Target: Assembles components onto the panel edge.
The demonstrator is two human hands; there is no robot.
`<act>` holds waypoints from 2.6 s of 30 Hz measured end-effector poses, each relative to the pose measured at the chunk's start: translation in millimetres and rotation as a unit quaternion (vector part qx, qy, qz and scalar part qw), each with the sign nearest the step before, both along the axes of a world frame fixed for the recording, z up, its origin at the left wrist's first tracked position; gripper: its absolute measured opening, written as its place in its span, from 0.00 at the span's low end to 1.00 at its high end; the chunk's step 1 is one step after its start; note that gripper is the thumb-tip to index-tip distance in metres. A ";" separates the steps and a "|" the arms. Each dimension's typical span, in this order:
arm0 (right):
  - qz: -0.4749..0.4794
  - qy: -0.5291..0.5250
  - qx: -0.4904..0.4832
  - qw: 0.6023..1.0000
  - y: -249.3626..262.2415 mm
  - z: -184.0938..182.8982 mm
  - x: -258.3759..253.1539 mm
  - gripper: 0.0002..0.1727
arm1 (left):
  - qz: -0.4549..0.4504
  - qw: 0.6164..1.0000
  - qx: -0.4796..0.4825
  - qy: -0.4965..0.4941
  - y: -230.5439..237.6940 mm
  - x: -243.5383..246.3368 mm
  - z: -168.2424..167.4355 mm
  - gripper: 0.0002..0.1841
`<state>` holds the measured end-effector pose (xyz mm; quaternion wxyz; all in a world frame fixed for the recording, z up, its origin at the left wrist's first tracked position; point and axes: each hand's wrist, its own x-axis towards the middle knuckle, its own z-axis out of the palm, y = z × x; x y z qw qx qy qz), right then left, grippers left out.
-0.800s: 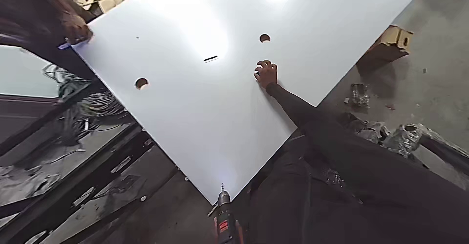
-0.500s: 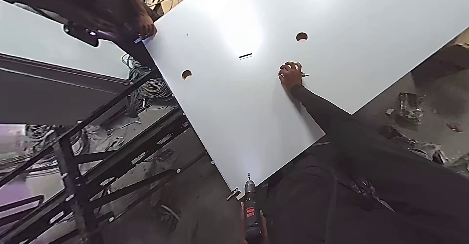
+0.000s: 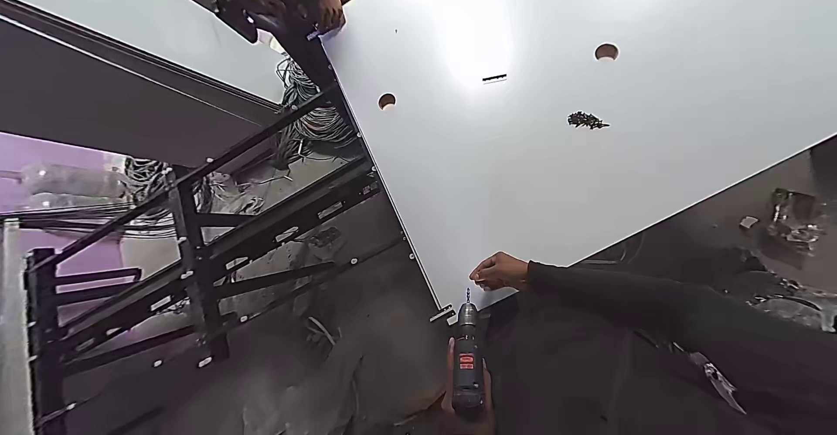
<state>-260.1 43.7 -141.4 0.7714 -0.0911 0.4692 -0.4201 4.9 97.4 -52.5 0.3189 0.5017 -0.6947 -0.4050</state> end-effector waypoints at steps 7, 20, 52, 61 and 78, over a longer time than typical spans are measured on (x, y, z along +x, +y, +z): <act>-0.060 -0.107 0.093 0.988 8.0 8.4 61.6 0.09 | -0.069 0.997 0.018 0.018 -15.4 44.7 -3.8 0.37; -0.089 -0.134 0.178 0.971 7.1 -2.7 146.0 0.11 | -0.129 0.988 0.071 -0.043 -46.0 125.3 -14.9 0.38; 0.067 0.116 0.173 0.976 -14.4 -25.4 102.0 0.19 | -0.120 0.946 0.123 -0.275 -82.5 76.8 -15.1 0.49; 0.081 0.185 0.144 0.969 -16.2 -19.1 76.9 0.18 | -0.100 0.935 0.158 -0.303 -86.9 63.1 -11.9 0.46; -0.294 0.642 0.216 0.674 29.7 -10.9 -251.6 0.23 | -0.125 0.958 0.087 -0.243 -67.7 66.9 -23.5 0.41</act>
